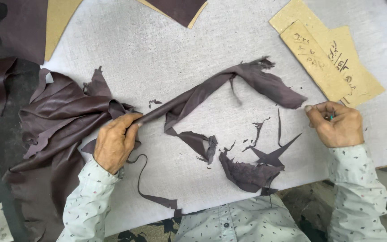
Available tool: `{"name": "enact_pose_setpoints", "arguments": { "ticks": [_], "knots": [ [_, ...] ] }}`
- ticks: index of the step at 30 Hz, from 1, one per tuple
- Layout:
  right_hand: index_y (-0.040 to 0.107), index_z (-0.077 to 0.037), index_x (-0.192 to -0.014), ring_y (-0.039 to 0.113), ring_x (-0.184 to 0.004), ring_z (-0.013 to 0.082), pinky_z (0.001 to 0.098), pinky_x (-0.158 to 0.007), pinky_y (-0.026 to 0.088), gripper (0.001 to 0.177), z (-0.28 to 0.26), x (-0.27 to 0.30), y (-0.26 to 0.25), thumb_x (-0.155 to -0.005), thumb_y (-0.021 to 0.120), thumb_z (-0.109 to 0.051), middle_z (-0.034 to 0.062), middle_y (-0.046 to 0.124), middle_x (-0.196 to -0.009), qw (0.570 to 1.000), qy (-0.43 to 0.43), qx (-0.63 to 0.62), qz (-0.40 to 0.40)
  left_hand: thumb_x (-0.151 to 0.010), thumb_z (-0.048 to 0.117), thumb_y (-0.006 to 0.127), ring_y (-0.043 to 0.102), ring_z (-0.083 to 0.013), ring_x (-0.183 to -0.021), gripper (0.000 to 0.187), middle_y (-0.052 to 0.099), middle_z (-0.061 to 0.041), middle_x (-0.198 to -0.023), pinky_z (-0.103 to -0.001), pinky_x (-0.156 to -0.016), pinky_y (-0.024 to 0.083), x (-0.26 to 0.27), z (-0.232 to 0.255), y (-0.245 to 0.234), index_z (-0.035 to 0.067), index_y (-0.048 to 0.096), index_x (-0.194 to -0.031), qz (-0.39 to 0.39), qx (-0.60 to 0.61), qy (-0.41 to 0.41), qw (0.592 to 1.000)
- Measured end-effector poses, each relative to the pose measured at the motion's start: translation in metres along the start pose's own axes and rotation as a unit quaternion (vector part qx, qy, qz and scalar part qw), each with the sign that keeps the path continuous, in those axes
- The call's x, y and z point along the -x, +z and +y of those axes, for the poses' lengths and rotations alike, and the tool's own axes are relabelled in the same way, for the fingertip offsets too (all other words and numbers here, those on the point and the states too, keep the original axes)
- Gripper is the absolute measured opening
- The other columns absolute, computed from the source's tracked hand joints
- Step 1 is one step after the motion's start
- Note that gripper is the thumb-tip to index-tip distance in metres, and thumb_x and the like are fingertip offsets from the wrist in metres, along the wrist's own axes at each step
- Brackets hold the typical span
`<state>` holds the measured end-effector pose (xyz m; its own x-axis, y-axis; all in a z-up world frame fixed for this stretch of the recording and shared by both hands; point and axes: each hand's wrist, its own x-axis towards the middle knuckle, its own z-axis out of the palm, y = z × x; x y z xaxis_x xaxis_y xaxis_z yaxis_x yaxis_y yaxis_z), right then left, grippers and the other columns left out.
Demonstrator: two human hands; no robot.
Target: The person lays out dark brown leather on a work table, places cardboard templates on the leather, and uses a rotary cutter to trace and cut the shapes. The person repeatedly positions templates, cuts along the edges, and removes the cut pieces.
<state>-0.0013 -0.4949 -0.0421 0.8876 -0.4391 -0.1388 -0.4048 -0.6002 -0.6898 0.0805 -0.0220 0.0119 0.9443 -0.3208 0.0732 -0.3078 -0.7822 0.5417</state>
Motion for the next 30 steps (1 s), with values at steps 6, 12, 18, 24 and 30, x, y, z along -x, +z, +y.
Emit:
{"name": "enact_pose_setpoints", "arguments": {
  "ticks": [6,12,18,24,30],
  "knots": [
    [0.073,0.005,-0.113,0.065,-0.067,0.0247,0.0387,-0.056,0.053,0.036,-0.024,-0.022,0.016,-0.089,0.082,-0.021,0.0160,0.073,-0.092,0.990,-0.125,0.048,0.040,-0.094,0.015,0.071,0.072,-0.0283,-0.071,0.022,0.076,-0.016,-0.096,-0.037,-0.068,0.057,-0.004,0.004,0.003,0.002,0.074,-0.112,-0.046,-0.012,-0.067,0.997],
    [0.078,-0.003,-0.105,0.068,-0.064,0.0231,0.0347,-0.058,0.055,0.025,-0.027,-0.045,0.046,-0.090,0.084,-0.021,0.0152,0.073,-0.082,0.974,-0.183,0.124,-0.056,-0.097,0.007,0.067,0.073,-0.0252,-0.082,0.021,0.076,-0.017,-0.104,-0.034,-0.072,0.058,-0.005,-0.005,-0.017,-0.001,0.073,-0.115,0.038,0.039,-0.016,0.998],
    [0.071,-0.005,-0.104,0.071,-0.088,0.0228,0.0267,-0.077,0.058,0.010,0.006,-0.045,0.005,-0.103,0.067,0.004,0.0141,0.073,-0.106,0.896,-0.397,0.106,0.169,-0.100,0.005,0.066,0.074,-0.0269,-0.089,0.018,0.075,-0.017,-0.105,-0.035,-0.078,0.057,-0.005,-0.020,-0.026,-0.001,0.073,-0.115,0.069,0.030,-0.031,0.997],
    [0.076,-0.008,-0.110,0.070,-0.077,0.0183,0.0300,-0.069,0.057,0.020,0.030,-0.013,-0.007,-0.092,0.074,-0.002,0.0095,0.075,-0.114,0.934,-0.280,0.202,0.087,-0.096,0.008,0.072,0.071,-0.0303,-0.082,0.017,0.074,-0.017,-0.099,-0.037,-0.074,0.055,-0.006,-0.022,-0.009,-0.001,0.074,-0.110,0.051,0.006,-0.013,0.999],
    [0.073,-0.002,-0.118,0.071,-0.072,0.0238,0.0288,-0.046,0.054,0.049,-0.009,-0.003,0.036,-0.078,0.084,-0.027,0.0231,0.071,-0.116,0.923,-0.358,0.140,0.008,-0.091,0.007,0.064,0.059,-0.0352,-0.107,0.035,0.064,-0.018,-0.122,-0.049,-0.094,0.047,-0.007,0.006,0.000,0.004,0.072,-0.124,0.112,-0.254,0.100,0.956]
  ]
}}
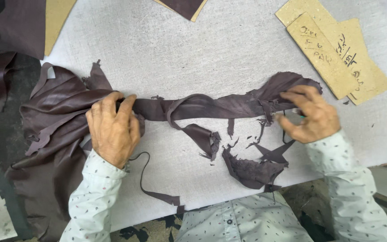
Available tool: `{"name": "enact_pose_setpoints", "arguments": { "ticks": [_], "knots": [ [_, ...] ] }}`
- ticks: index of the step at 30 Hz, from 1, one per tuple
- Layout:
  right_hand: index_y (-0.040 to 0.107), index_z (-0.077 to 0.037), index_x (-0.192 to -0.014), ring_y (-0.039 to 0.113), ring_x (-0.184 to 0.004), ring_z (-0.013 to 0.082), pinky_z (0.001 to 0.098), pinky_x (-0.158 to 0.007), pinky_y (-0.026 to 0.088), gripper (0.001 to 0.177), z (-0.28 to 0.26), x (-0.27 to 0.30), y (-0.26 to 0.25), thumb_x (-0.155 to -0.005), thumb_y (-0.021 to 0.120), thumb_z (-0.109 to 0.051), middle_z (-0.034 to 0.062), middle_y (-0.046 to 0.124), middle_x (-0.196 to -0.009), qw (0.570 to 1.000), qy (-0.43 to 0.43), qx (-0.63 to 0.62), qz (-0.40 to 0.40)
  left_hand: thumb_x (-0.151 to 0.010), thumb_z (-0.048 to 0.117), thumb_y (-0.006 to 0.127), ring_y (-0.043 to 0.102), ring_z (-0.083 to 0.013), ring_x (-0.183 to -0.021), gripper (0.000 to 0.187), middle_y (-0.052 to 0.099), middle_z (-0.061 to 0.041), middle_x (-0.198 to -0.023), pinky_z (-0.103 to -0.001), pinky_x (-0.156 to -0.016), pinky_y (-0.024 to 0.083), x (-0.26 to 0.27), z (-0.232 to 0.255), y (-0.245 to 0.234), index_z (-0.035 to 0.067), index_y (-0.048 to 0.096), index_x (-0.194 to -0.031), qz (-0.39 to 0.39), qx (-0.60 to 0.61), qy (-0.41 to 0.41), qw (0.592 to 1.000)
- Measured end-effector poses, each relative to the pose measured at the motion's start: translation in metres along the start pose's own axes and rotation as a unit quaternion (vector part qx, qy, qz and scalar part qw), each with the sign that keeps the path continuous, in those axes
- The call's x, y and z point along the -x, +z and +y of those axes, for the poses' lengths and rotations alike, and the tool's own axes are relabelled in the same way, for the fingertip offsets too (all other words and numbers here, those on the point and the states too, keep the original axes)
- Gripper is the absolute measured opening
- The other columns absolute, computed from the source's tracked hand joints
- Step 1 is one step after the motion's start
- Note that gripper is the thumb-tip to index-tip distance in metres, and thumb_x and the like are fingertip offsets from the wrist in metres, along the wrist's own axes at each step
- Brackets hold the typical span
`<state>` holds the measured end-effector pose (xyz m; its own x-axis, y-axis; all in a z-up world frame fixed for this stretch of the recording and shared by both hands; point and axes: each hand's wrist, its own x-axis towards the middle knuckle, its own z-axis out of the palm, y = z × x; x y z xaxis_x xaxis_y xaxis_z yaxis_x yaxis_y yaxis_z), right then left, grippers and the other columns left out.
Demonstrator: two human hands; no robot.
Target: The person lays out dark brown leather on a work table, places cardboard templates on the leather, and uses a rotary cutter to trace and cut the shapes. The person repeatedly positions templates, cuts along the edges, and removes the cut pieces.
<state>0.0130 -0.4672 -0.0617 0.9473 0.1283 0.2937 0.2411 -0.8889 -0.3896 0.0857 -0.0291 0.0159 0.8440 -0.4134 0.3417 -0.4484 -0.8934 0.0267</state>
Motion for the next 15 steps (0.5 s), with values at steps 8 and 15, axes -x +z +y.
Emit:
{"name": "enact_pose_setpoints", "arguments": {
  "ticks": [8,15],
  "knots": [
    [0.074,-0.003,-0.102,0.072,-0.069,0.0239,0.0360,-0.059,0.058,0.035,-0.008,-0.019,0.010,-0.078,0.088,-0.024,0.0126,0.075,-0.099,0.986,0.112,-0.062,-0.110,-0.089,0.035,0.077,0.056,-0.0310,-0.098,0.044,0.068,-0.015,-0.108,-0.049,-0.089,0.043,-0.004,0.068,0.071,0.001,0.070,-0.117,-0.066,0.104,0.006,0.992],
    [0.072,0.002,-0.114,0.071,-0.071,0.0208,0.0280,-0.052,0.054,0.020,-0.008,-0.059,-0.012,-0.095,0.077,0.004,0.0175,0.076,-0.098,0.991,0.064,-0.102,0.057,-0.093,0.003,0.073,0.068,-0.0242,-0.096,0.013,0.072,-0.010,-0.105,-0.043,-0.089,0.046,-0.015,0.036,0.054,0.003,0.067,-0.104,0.018,0.286,-0.013,0.958]
  ]
}}
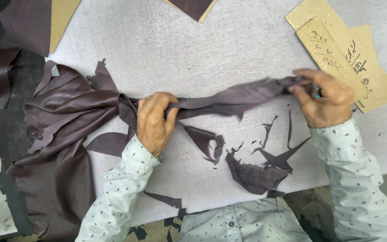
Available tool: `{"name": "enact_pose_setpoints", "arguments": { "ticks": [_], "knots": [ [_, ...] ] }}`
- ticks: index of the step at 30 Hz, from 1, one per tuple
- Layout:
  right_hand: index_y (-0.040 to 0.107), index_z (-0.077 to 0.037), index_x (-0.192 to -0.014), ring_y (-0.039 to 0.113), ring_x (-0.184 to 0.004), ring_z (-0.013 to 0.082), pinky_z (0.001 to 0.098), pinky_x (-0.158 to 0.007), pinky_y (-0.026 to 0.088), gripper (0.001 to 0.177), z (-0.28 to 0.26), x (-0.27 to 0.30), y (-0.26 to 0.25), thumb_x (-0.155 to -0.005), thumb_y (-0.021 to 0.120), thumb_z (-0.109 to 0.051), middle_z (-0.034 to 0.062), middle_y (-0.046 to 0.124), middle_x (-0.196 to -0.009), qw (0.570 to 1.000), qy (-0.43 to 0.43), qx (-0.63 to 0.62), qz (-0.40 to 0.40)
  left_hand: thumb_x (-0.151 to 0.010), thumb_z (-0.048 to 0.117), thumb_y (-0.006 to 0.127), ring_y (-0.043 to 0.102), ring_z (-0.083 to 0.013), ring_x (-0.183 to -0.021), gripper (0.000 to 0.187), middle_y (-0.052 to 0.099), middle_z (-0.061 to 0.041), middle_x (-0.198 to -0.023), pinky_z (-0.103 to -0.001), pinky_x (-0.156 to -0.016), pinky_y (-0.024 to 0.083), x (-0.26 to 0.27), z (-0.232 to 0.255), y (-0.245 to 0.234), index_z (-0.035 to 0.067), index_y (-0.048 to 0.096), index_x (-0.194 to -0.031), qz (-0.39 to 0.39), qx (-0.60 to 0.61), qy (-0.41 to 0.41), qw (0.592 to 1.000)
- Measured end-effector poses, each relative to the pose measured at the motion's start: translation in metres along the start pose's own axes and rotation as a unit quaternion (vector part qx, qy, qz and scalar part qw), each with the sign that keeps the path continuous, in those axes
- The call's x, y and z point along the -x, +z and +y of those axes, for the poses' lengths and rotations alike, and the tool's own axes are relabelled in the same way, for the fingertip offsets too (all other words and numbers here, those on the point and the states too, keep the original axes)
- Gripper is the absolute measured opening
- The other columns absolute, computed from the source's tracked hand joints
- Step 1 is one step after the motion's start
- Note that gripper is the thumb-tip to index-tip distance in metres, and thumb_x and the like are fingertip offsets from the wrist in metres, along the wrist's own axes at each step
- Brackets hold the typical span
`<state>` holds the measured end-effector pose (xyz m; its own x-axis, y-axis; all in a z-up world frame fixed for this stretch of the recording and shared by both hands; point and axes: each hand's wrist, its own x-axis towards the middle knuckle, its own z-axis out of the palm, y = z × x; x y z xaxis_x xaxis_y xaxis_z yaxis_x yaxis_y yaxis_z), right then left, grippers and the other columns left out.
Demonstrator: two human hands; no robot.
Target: The person lays out dark brown leather on a work table, places cardboard templates on the leather, and uses a rotary cutter to trace and cut the shapes. The person repeatedly positions templates, cuts along the edges, and removes the cut pieces.
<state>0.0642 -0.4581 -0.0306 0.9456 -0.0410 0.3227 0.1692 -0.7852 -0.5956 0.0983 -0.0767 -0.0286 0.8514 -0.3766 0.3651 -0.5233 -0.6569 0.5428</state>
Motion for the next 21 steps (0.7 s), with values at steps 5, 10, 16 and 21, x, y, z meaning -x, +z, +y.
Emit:
{"name": "enact_pose_setpoints", "arguments": {
  "ticks": [5,10,16,21],
  "knots": [
    [0.069,0.004,-0.105,0.076,-0.091,0.0295,0.0354,-0.076,0.063,0.020,-0.006,-0.025,-0.004,-0.091,0.064,0.018,0.0191,0.075,-0.109,0.956,-0.235,0.069,0.162,-0.097,-0.004,0.067,0.068,-0.0309,-0.116,0.013,0.069,-0.016,-0.117,-0.048,-0.109,0.052,-0.008,-0.003,-0.001,0.002,0.057,-0.101,0.124,-0.098,0.141,0.977],
    [0.076,-0.006,-0.104,0.071,-0.069,0.0197,0.0320,-0.055,0.053,0.022,0.000,-0.008,0.011,-0.091,0.066,0.008,0.0114,0.078,-0.118,0.974,-0.068,0.217,-0.005,-0.093,0.001,0.065,0.063,-0.0340,-0.124,0.010,0.068,-0.021,-0.122,-0.051,-0.114,0.045,0.009,-0.004,0.026,0.003,0.062,-0.102,-0.064,-0.182,0.174,0.966],
    [0.073,-0.008,-0.123,0.072,-0.073,0.0196,0.0293,-0.059,0.057,0.032,-0.012,0.030,0.028,-0.092,0.067,-0.003,0.0112,0.070,-0.137,0.993,-0.049,0.104,-0.014,-0.088,0.002,0.062,0.056,-0.0316,-0.133,0.033,0.065,-0.016,-0.129,-0.054,-0.120,0.035,0.035,0.009,0.032,0.003,0.064,-0.121,-0.136,-0.146,0.126,0.972],
    [0.071,-0.008,-0.122,0.067,-0.060,0.0184,0.0323,-0.053,0.054,0.037,-0.028,0.024,0.055,-0.086,0.079,-0.014,0.0115,0.066,-0.131,0.989,-0.081,0.116,-0.041,-0.097,0.014,0.067,0.055,-0.0355,-0.119,0.052,0.063,-0.018,-0.120,-0.054,-0.112,0.036,0.023,0.024,0.037,-0.004,0.057,-0.145,-0.194,-0.113,-0.007,0.974]
  ]
}}
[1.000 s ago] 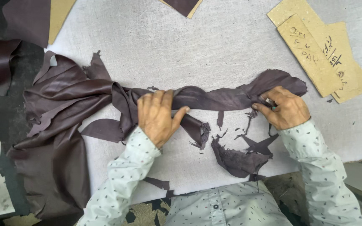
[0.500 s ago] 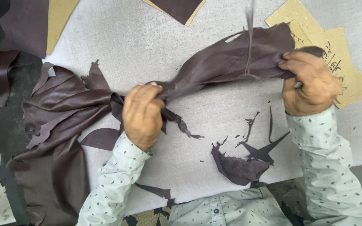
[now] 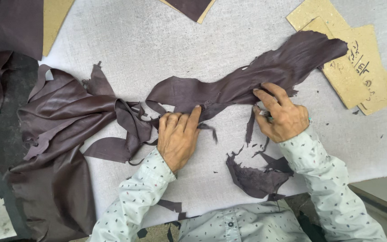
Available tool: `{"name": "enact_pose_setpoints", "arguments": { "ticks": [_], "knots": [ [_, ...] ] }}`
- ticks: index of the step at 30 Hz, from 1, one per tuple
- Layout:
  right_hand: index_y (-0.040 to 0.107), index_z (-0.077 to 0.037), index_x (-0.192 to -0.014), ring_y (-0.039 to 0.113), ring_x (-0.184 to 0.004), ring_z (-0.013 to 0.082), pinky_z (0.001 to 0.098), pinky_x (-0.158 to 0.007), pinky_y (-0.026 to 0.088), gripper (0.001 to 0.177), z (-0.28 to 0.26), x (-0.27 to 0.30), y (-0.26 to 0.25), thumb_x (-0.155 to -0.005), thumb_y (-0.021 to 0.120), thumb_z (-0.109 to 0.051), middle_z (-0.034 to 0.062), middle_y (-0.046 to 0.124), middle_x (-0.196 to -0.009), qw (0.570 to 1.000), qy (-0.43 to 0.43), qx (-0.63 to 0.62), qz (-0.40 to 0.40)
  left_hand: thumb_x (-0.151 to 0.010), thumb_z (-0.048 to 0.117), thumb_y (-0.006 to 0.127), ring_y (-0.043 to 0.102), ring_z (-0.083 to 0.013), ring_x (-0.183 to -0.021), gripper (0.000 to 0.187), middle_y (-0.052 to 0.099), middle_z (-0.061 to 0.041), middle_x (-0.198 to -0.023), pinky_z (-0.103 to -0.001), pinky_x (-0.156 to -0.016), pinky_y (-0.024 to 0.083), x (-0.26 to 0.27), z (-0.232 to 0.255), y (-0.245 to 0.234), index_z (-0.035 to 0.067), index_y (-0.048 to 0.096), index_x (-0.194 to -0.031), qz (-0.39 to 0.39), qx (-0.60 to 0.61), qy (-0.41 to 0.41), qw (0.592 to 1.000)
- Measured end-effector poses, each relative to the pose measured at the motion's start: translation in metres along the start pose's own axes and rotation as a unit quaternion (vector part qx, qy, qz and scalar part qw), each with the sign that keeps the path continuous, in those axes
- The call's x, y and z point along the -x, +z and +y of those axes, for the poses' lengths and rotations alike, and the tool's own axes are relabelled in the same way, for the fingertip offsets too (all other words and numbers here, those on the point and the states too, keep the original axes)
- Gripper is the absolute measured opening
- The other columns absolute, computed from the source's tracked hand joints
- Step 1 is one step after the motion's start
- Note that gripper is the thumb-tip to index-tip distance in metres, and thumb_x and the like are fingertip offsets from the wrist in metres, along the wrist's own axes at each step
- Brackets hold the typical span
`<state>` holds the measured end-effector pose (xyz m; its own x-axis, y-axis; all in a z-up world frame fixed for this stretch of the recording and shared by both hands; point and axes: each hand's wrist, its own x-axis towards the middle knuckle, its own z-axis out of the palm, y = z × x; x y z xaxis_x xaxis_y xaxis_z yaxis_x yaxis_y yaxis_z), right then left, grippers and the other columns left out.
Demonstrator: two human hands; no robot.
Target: The person lays out dark brown leather on a work table, places cardboard templates on the leather, and uses a rotary cutter to trace and cut the shapes. The person repeatedly positions templates, cuts along the edges, and removes the cut pieces.
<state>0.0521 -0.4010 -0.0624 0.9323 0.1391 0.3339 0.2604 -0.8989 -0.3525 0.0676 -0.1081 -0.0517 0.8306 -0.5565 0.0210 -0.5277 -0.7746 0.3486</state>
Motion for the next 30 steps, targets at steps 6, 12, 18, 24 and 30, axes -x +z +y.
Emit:
{"name": "enact_pose_setpoints", "arguments": {
  "ticks": [6,12,18,24,30],
  "knots": [
    [0.074,-0.010,-0.120,0.069,-0.068,0.0178,0.0306,-0.057,0.056,0.040,0.010,-0.002,0.007,-0.082,0.073,0.002,0.0021,0.071,-0.123,0.998,-0.062,0.033,0.006,-0.103,0.025,0.063,0.044,-0.0326,-0.143,0.051,0.051,-0.021,-0.150,-0.048,-0.126,0.027,-0.036,0.001,0.000,0.001,0.050,-0.146,0.003,0.047,0.077,0.996],
    [0.075,-0.007,-0.116,0.071,-0.071,0.0167,0.0287,-0.056,0.055,0.047,0.016,0.024,-0.001,-0.072,0.069,0.007,0.0042,0.071,-0.133,0.996,-0.082,0.023,-0.010,-0.099,0.050,0.053,0.022,-0.0323,-0.152,0.073,0.029,-0.012,-0.164,-0.052,-0.124,0.016,-0.062,-0.017,0.014,0.006,0.037,-0.155,-0.039,-0.027,0.057,0.997],
    [0.077,-0.007,-0.109,0.068,-0.056,0.0182,0.0301,-0.048,0.054,0.035,0.004,0.029,-0.015,-0.074,0.074,-0.004,0.0067,0.073,-0.125,0.998,-0.007,0.010,-0.066,-0.090,0.042,0.064,0.025,-0.0390,-0.146,0.061,0.037,-0.018,-0.156,-0.061,-0.118,0.016,-0.049,-0.006,0.020,0.010,0.055,-0.142,0.007,-0.031,0.096,0.995],
    [0.076,-0.011,-0.118,0.072,-0.070,0.0156,0.0277,-0.054,0.055,0.022,0.001,-0.007,-0.008,-0.096,0.076,-0.011,-0.0017,0.070,-0.132,0.998,-0.028,-0.038,-0.037,-0.093,0.010,0.066,0.048,-0.0309,-0.142,0.039,0.059,-0.013,-0.141,-0.052,-0.125,0.029,-0.034,0.005,0.029,0.006,0.067,-0.131,0.055,-0.104,0.145,0.982],
    [0.072,-0.014,-0.128,0.071,-0.061,0.0181,0.0313,-0.048,0.054,0.048,-0.012,-0.031,0.002,-0.081,0.078,-0.023,-0.0009,0.062,-0.147,0.991,-0.076,0.009,-0.111,-0.083,0.002,0.067,0.058,-0.0287,-0.112,0.026,0.063,-0.015,-0.125,-0.047,-0.101,0.043,-0.035,0.009,0.031,0.003,0.069,-0.110,0.061,-0.034,0.127,0.989]
  ]
}}
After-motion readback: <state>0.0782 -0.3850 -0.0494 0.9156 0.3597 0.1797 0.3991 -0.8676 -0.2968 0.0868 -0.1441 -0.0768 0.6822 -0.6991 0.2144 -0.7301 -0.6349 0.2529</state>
